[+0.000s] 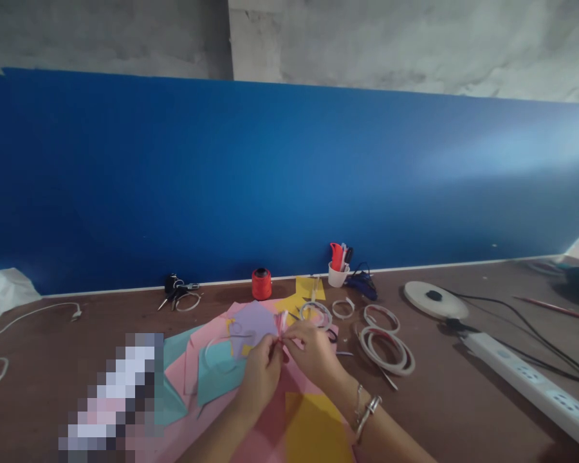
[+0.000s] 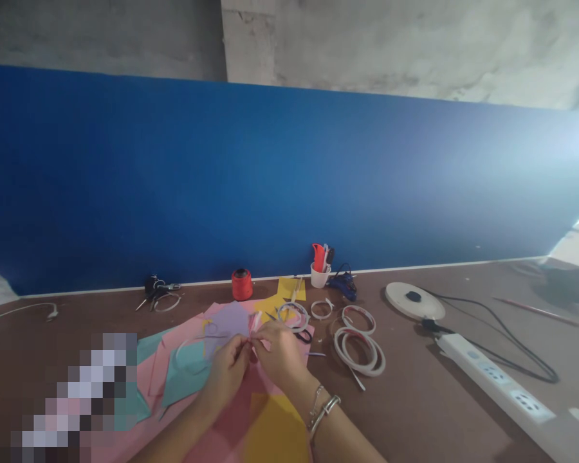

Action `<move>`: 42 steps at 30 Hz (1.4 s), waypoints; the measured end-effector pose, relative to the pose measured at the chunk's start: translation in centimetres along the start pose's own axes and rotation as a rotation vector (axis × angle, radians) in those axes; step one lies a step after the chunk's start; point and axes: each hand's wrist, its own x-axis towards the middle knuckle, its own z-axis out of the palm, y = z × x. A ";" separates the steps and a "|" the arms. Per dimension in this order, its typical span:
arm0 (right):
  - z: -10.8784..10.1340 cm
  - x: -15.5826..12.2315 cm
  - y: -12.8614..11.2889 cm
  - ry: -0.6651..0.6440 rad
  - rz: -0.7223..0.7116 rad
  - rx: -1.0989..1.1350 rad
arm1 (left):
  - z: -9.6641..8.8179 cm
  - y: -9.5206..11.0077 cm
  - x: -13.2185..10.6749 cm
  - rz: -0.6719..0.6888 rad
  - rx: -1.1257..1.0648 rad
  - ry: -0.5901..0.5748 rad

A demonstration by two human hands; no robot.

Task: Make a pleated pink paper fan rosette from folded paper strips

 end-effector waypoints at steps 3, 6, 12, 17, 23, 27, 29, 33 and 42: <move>0.4 -0.2 -0.1 0.000 -0.017 -0.035 | 0.1 0.2 -0.1 0.021 0.030 0.031; 0.6 -0.4 -0.2 0.007 -0.043 -0.037 | 0.1 0.5 -0.3 0.046 0.048 0.050; 0.8 -0.6 -0.1 0.037 -0.053 -0.080 | -0.1 0.9 -0.8 0.036 0.116 0.021; 1.0 -0.7 -0.1 0.045 -0.046 -0.105 | 0.1 1.0 -0.9 -0.004 0.167 -0.005; 1.0 -0.8 -0.5 0.067 -0.026 -0.106 | 0.0 1.2 -1.0 -0.012 0.196 -0.012; 0.8 -0.7 -0.5 0.081 -0.029 -0.077 | -0.1 1.2 -0.9 0.007 0.176 -0.016; 0.6 -0.5 -0.4 0.097 -0.032 -0.055 | -0.1 1.1 -0.8 0.019 0.180 -0.015; -0.1 -0.1 -0.1 0.107 -0.020 0.008 | -0.1 0.7 -0.5 0.065 0.137 0.006; 0.3 -0.4 -0.4 0.009 0.056 -0.054 | -0.2 1.2 -0.8 0.033 0.214 0.003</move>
